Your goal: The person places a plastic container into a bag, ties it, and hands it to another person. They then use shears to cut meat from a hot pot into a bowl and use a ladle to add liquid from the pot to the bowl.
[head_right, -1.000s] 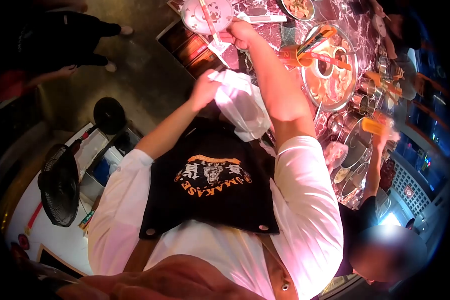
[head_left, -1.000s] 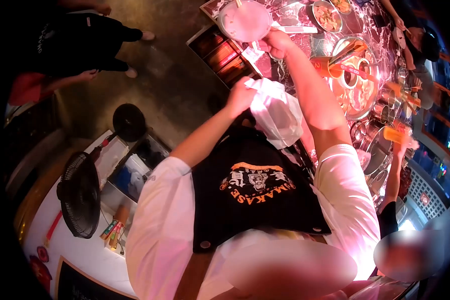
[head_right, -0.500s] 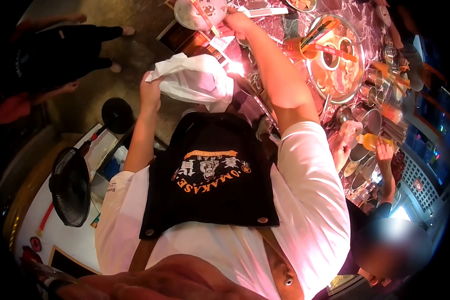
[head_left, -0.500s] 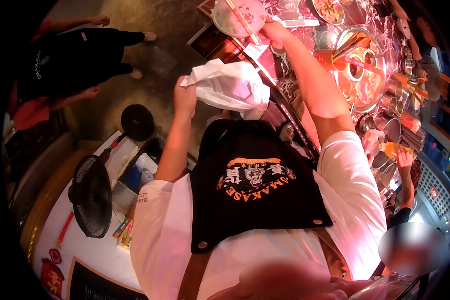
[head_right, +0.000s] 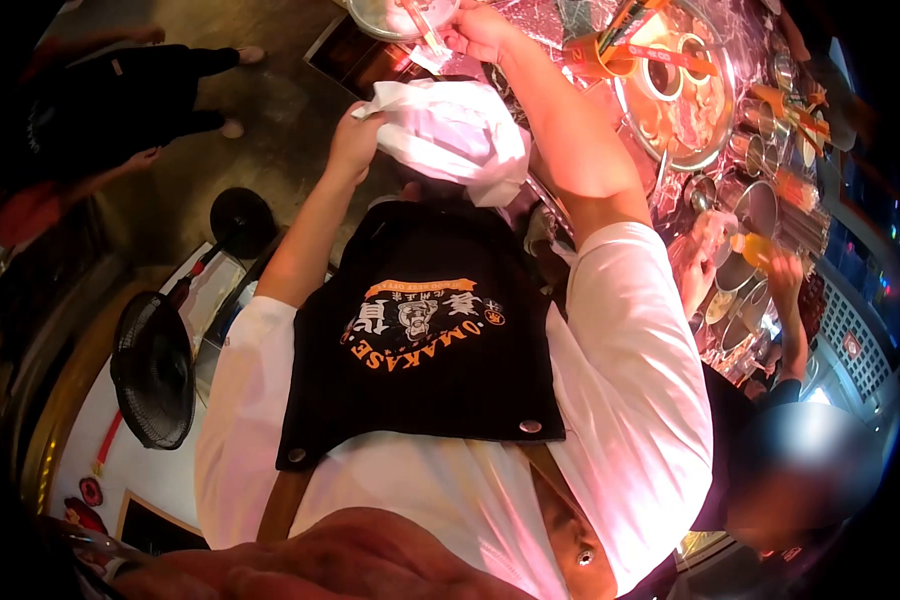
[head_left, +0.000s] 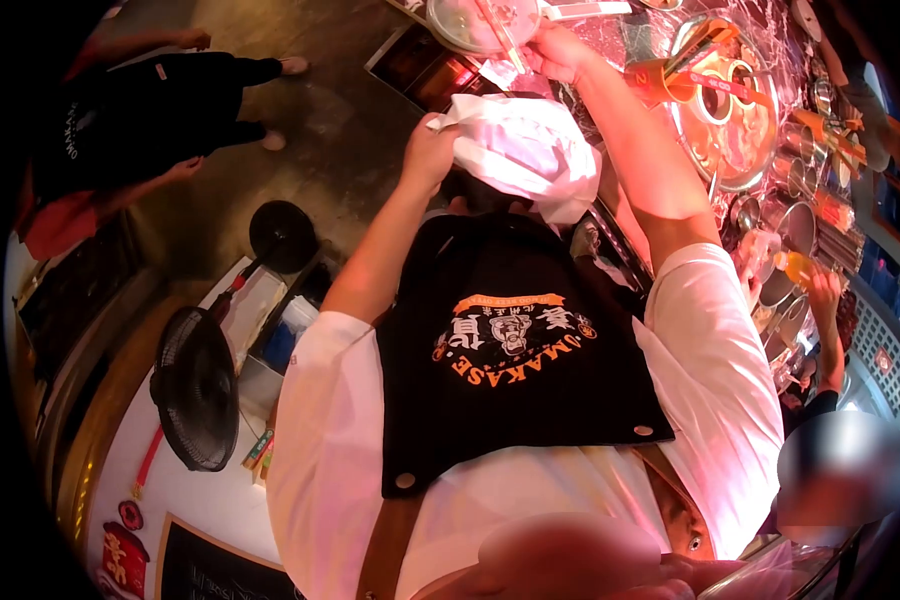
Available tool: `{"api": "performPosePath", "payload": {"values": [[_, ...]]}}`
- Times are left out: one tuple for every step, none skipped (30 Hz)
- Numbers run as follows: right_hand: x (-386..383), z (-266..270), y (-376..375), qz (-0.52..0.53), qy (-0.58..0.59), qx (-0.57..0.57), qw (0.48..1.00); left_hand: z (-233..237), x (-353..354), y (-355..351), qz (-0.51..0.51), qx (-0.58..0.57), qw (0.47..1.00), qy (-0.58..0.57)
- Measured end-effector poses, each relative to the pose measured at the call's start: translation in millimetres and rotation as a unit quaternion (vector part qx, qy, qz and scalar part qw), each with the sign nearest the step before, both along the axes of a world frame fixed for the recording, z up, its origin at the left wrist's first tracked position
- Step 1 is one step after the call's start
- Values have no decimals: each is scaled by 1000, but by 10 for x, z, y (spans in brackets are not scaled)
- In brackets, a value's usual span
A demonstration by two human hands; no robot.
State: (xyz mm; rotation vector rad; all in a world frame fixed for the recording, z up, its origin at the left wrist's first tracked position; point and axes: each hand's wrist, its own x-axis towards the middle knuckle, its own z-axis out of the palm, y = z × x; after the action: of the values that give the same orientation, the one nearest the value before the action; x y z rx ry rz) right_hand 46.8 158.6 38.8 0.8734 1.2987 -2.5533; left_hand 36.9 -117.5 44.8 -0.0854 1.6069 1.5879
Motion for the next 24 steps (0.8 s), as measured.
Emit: {"api": "performPosePath", "payload": {"values": [[78,-120,81,-16,47,-35,998,-18,15,86,-34,-26,999,-1],[207,-202,220,-21,45,-31,998,-32,38,166,-69,-51,996,-2],[339,-160,294,-5,38,-36,999,2,61,251,-94,-64,993,22],[439,33,261,12,29,-40,999,-46,117,324,-100,-60,993,20],[564,232,175,-48,-23,3,999,-89,160,408,-118,-55,991,32],[679,588,135,-53,-24,11,998,-113,192,513,-135,-49,989,45],[795,932,103,-20,-39,43,998,-81,222,607,-139,-41,988,45],[926,1172,58,14,-56,75,996,-30,247,688,-158,-26,986,37],[1062,1310,51,-12,-66,100,993,10,271,779,-177,-12,984,31],[1202,1268,72,-60,-103,114,986,-27,301,881,-178,-5,984,32],[1377,1245,92,-90,-106,113,984,-66,332,990,-177,-17,984,17],[1552,1317,52,-120,-108,109,981,-100,359,1059,-175,-32,984,1],[1749,1440,56,-78,-114,113,984,-57,343,1114,-197,-32,980,-16],[1899,1522,99,-36,-117,116,986,-130,360,1169,-196,-31,980,-14],[2060,1278,90,-100,-98,101,985,-271,415,1212,-193,-19,981,-2],[2201,1184,76,-101,-96,100,985,-342,469,1247,-190,-7,982,10],[2337,1138,61,-101,-84,84,988,-188,496,1269,-193,-34,981,12],[2458,1081,63,-102,-72,68,990,-213,519,1290,-194,-34,980,14],[2572,972,81,-115,-124,47,985,-263,541,1302,-213,-51,975,28],[2681,833,119,-116,-121,44,985,-313,562,1311,-232,-69,969,43],[2800,633,196,-92,-108,22,990,-244,601,1299,-232,-105,966,44],[2879,453,268,-66,-94,1,993,-231,620,1281,-232,-110,965,46],[2926,320,307,-48,-83,-19,995,-224,629,1254,-280,-144,947,65],[2897,302,291,-46,-79,-24,995,-255,634,1232,-326,-178,925,82]]}}
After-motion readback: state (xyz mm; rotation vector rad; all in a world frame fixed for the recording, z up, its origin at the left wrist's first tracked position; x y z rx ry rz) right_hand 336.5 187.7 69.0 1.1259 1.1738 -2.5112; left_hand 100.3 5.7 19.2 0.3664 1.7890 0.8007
